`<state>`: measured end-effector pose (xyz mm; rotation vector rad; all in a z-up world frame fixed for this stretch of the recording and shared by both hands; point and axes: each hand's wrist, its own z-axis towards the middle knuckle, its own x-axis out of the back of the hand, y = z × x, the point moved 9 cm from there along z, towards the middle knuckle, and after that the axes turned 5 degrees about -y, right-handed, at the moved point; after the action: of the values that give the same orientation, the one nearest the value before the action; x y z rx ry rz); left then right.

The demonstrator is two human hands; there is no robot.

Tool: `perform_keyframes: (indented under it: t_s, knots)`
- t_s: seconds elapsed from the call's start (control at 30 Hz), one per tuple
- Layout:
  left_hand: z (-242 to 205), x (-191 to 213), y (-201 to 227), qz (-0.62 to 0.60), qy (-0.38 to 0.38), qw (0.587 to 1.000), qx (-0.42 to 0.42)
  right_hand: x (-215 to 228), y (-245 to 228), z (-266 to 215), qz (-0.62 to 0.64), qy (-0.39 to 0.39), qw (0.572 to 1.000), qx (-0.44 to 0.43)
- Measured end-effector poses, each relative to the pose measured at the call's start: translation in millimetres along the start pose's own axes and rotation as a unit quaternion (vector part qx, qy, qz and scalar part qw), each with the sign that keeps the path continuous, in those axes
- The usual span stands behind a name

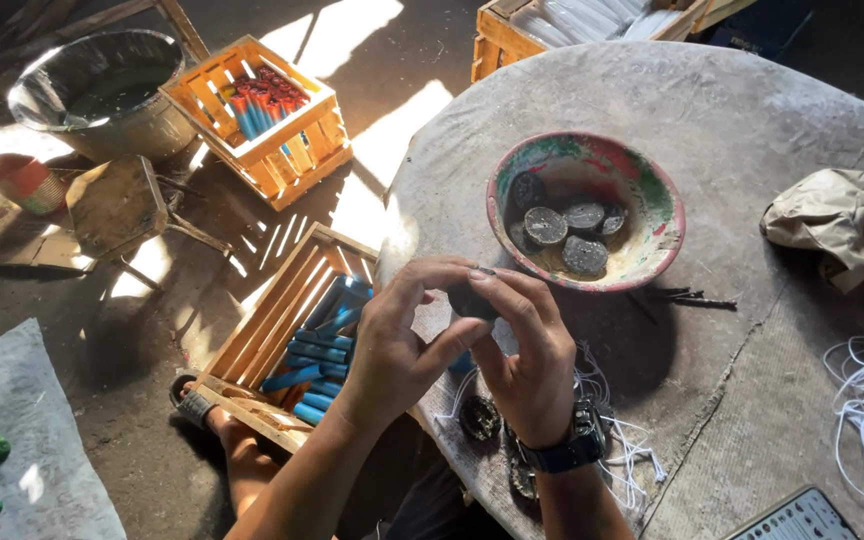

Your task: Assembling plastic tube components by threading a wick through the center and inserting a base plug.

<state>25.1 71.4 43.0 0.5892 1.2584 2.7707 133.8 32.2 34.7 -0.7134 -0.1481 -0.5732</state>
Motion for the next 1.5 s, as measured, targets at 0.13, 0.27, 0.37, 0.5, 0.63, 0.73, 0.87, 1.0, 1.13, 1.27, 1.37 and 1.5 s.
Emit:
perform_keyframes:
  t_s: [0.13, 0.27, 0.37, 0.5, 0.63, 0.73, 0.87, 1.0, 1.13, 1.27, 1.37, 1.5]
  knots:
    - [-15.1, 7.8, -14.1, -0.001, 0.055, 0.998, 0.011, 12.5, 20.4, -3.3, 0.066, 0.054, 0.995, -0.050]
    - [-26.6, 28.7, -7.2, 0.021, 0.068, 0.997, 0.027, 29.8, 78.4, -23.1, 0.458, 0.219, 0.833, -0.220]
    - [-28.3, 32.3, 0.4, 0.009, 0.070, 0.997, 0.004, 24.4, 121.8, -38.8, 0.588, 0.227, 0.719, -0.294]
    - [-22.3, 19.2, 25.6, 0.003, 0.032, 0.999, -0.043, 26.5, 144.4, -52.8, 0.587, 0.277, 0.661, -0.377]
    - [-16.9, 2.8, 57.6, 0.037, -0.009, 0.995, -0.096, 10.3, 149.6, -52.0, 0.768, 0.198, 0.498, -0.350]
    - [-11.5, -8.4, 67.5, 0.105, -0.023, 0.989, -0.104, 8.4, 152.6, -53.4, 0.772, 0.193, 0.489, -0.358]
    - [-2.7, -21.1, 75.0, 0.168, -0.039, 0.973, -0.151, 15.2, 155.5, -50.9, 0.702, 0.170, 0.602, -0.340]
    - [4.7, -18.8, 84.1, 0.158, -0.063, 0.972, -0.163, 16.7, 168.3, -61.2, 0.674, 0.207, 0.605, -0.370]
    - [11.5, -13.3, 89.8, 0.166, -0.052, 0.970, -0.169, 10.5, 164.0, -60.1, 0.720, 0.211, 0.545, -0.374]
    - [14.4, -9.5, 99.6, 0.163, -0.054, 0.967, -0.189, 3.6, 162.0, -62.6, 0.722, 0.225, 0.519, -0.398]
    - [13.7, -13.6, 99.9, 0.169, -0.108, 0.962, -0.183, -0.3, 157.0, -62.2, 0.743, 0.232, 0.480, -0.404]
    - [7.5, -21.6, 92.2, 0.222, -0.125, 0.945, -0.206, 2.8, 154.2, -57.7, 0.736, 0.188, 0.526, -0.382]
